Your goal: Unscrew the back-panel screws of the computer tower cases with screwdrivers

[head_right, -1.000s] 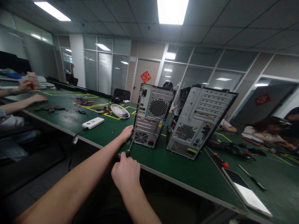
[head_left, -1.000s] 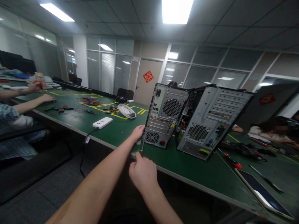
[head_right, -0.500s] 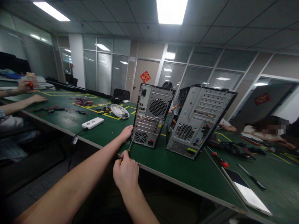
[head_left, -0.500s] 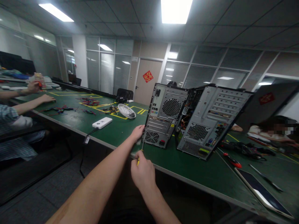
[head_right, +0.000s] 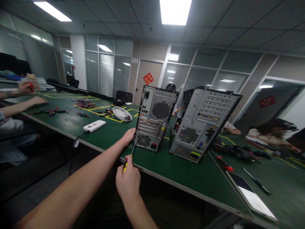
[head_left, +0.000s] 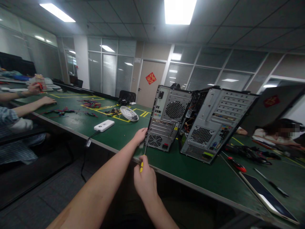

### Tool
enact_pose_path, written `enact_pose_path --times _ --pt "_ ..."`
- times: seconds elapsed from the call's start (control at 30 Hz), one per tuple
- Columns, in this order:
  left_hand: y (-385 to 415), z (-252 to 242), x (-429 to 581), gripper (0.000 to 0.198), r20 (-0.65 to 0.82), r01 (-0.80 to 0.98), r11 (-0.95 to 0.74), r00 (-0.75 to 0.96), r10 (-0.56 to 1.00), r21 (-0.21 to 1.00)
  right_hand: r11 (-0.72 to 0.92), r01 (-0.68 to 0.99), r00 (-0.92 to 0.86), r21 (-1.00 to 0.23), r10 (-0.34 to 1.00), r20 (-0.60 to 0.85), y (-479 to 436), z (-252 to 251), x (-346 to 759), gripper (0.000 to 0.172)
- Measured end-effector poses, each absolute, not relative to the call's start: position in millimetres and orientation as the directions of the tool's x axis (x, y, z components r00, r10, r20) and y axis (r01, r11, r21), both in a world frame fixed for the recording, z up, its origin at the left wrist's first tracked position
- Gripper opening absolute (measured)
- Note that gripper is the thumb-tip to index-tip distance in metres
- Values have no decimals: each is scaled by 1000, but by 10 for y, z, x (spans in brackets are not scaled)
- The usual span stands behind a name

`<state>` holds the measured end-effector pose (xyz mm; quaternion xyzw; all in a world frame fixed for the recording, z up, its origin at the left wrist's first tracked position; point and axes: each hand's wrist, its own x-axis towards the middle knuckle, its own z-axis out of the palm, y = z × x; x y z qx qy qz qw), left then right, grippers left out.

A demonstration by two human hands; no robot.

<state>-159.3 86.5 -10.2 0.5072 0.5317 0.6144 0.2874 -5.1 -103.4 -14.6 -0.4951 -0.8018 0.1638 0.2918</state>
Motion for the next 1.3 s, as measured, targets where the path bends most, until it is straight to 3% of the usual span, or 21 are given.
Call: enact_pose_path --times 0.1,0.33,0.43,0.8,1.3 --pt "860 -99 -1590 44 314 192 -263 -322 893 945 412 779 -308 -473 908 283 -1067 -39 -34 38" --pt "825 -65 -1573 42 298 158 -260 -322 898 953 444 865 -372 -234 881 294 -1082 132 15 28" --pt "814 -59 -1571 41 300 160 -260 -330 895 952 464 865 -415 -188 875 249 -1069 110 14 27" --pt "839 -74 -1577 42 324 188 -276 -317 891 943 468 864 -424 -187 876 231 -1032 101 -85 26" --pt "840 -87 -1584 42 332 191 -283 -326 885 940 449 832 -395 -326 892 219 -1006 211 -119 24"
